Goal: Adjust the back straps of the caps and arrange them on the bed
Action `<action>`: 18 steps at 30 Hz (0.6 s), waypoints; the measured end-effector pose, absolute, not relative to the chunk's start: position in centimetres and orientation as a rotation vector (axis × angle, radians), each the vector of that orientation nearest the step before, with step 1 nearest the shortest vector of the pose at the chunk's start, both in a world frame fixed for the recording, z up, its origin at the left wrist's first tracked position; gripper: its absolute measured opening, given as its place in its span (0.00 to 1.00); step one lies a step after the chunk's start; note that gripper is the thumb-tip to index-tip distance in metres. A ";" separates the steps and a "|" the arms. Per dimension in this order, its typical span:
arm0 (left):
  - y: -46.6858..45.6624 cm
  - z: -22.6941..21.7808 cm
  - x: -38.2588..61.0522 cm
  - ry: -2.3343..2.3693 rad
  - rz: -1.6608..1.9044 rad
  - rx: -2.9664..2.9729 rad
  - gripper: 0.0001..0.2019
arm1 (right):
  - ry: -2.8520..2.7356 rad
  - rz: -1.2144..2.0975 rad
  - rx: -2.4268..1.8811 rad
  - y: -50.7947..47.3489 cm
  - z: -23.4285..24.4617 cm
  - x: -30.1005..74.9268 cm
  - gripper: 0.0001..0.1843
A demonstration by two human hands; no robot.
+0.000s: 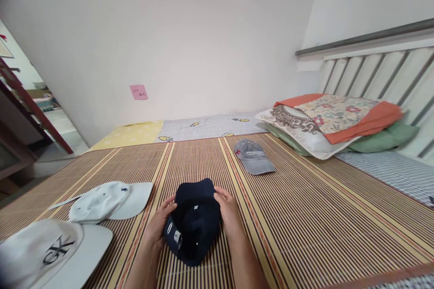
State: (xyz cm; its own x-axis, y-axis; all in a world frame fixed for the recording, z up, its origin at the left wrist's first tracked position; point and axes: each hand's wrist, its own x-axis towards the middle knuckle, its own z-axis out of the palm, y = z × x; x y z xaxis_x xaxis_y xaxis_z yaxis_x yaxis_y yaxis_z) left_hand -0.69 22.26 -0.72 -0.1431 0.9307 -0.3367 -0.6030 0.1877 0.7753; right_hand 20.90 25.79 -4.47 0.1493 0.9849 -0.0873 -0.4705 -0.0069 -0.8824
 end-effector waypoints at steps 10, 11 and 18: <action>22.3 -0.3 -1.9 1.203 1.455 0.485 0.09 | -0.726 1.223 -1.014 26.8 -5.5 21.4 0.22; 22.3 0.0 -2.1 1.223 1.493 0.482 0.08 | -0.726 1.223 -1.015 26.7 -5.4 21.4 0.22; 17.7 8.5 -1.7 1.201 1.860 0.772 0.12 | -0.665 1.191 -1.013 26.2 -4.1 21.2 0.19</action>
State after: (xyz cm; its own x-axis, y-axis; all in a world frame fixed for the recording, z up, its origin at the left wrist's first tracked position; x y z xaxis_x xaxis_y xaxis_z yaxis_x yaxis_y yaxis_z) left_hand -1.75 17.66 8.51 -0.5143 0.8541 0.0774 -0.2809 -0.2531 0.9258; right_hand 21.21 26.21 -4.09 0.2729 0.9584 -0.0834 -0.4318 0.0446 -0.9008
